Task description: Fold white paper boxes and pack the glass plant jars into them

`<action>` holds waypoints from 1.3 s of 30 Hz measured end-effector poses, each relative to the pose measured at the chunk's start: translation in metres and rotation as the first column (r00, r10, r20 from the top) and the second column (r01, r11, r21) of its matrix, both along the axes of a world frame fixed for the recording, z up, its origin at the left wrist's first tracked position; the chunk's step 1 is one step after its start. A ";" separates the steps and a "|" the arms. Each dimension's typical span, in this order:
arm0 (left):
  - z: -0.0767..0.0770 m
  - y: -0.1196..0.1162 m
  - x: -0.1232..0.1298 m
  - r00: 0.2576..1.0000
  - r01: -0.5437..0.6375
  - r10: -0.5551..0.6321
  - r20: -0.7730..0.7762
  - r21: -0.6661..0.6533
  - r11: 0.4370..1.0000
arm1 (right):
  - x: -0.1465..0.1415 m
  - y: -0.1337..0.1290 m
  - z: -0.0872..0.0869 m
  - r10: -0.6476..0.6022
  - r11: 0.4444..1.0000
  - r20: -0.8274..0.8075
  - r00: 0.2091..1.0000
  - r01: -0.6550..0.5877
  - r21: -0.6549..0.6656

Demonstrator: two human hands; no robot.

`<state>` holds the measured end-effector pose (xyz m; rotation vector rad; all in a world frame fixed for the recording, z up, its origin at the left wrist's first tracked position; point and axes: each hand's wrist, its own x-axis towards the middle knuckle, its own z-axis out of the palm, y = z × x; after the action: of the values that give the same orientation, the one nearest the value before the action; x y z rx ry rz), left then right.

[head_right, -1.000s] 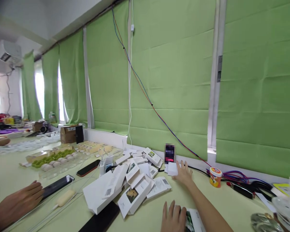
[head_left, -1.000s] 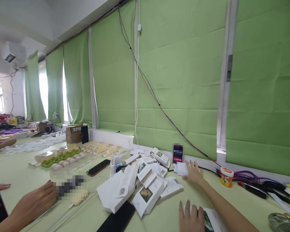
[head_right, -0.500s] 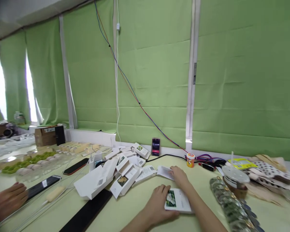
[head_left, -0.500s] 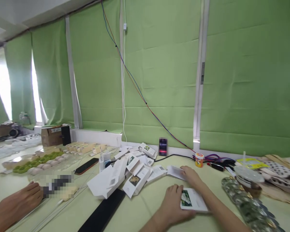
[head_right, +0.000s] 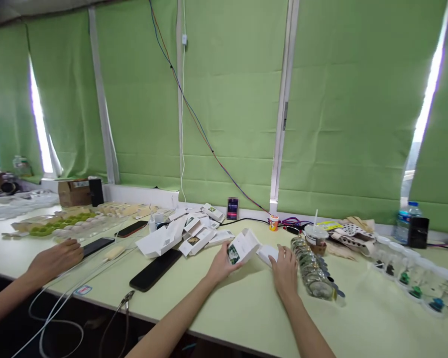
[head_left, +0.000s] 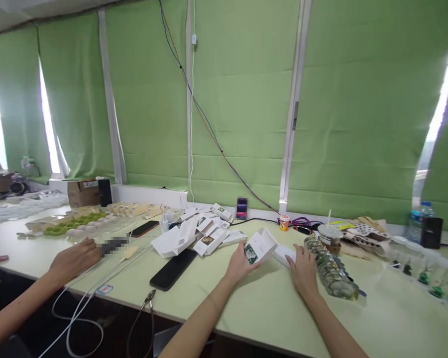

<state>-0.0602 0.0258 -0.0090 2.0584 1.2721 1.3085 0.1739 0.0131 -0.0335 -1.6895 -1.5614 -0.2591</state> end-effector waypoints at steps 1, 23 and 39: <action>-0.001 0.002 0.001 1.000 -0.002 0.002 0.031 -0.015 1.000 | -0.003 0.001 0.001 0.090 0.996 -0.041 0.995 -0.089 0.024; -0.017 0.028 0.042 0.596 0.463 -0.035 0.802 -0.308 0.831 | -0.022 0.012 -0.010 0.496 0.798 -0.615 0.613 -0.600 0.046; -0.006 0.016 0.036 0.782 0.280 -0.161 0.602 -0.108 0.954 | -0.028 0.007 -0.002 0.649 0.566 -0.670 0.360 -0.817 0.110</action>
<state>-0.0240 0.0420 -0.0152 1.4361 0.8037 1.4811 0.1455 0.0202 -0.0352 -0.8492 -1.6378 0.9705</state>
